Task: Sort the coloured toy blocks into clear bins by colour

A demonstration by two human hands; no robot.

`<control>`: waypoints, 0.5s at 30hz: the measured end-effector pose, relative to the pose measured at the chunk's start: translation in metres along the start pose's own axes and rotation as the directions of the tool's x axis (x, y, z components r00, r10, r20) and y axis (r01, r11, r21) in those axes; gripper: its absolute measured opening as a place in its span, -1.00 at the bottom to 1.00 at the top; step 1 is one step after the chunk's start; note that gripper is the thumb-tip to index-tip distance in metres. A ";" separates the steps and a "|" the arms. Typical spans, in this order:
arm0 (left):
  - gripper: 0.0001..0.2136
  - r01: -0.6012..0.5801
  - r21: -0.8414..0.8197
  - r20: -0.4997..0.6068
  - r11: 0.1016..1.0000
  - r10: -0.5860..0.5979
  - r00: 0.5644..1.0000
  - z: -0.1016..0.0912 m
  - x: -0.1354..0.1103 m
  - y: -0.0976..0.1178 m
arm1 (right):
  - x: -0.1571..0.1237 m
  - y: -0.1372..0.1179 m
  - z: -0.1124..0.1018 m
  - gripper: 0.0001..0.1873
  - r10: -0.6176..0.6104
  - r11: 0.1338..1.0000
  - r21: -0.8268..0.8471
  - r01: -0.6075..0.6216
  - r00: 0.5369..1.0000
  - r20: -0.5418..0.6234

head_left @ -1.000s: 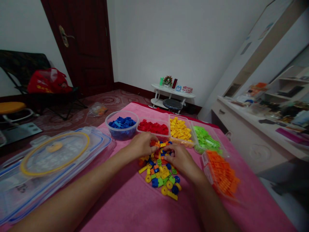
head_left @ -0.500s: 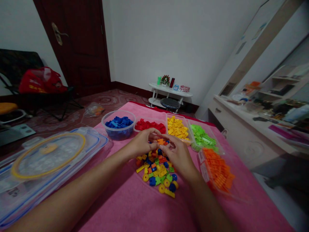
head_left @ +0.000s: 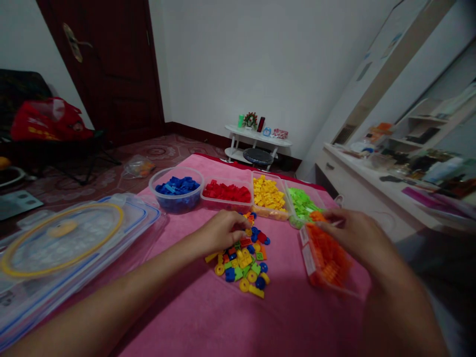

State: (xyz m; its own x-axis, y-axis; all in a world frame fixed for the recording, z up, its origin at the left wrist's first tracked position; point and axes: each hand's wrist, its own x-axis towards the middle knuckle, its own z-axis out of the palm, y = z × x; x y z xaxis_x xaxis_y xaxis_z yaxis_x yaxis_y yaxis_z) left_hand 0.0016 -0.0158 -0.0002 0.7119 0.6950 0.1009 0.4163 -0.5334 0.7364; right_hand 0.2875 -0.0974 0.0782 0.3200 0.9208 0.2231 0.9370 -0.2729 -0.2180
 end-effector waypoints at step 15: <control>-0.73 -0.170 0.504 0.112 0.847 0.131 0.985 0.023 -0.002 -0.005 | -0.033 -0.091 0.078 -0.78 -0.293 0.937 -0.029 0.347 0.831 0.473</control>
State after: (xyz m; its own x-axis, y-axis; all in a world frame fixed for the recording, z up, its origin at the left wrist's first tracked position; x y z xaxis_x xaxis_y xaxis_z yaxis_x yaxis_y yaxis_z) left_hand 0.0110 -0.0259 -0.0200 0.8192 0.5607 0.1203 0.5169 -0.8128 0.2688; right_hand 0.1809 -0.0817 0.0166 -0.0744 0.9769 -0.2002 0.9935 0.0553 -0.0991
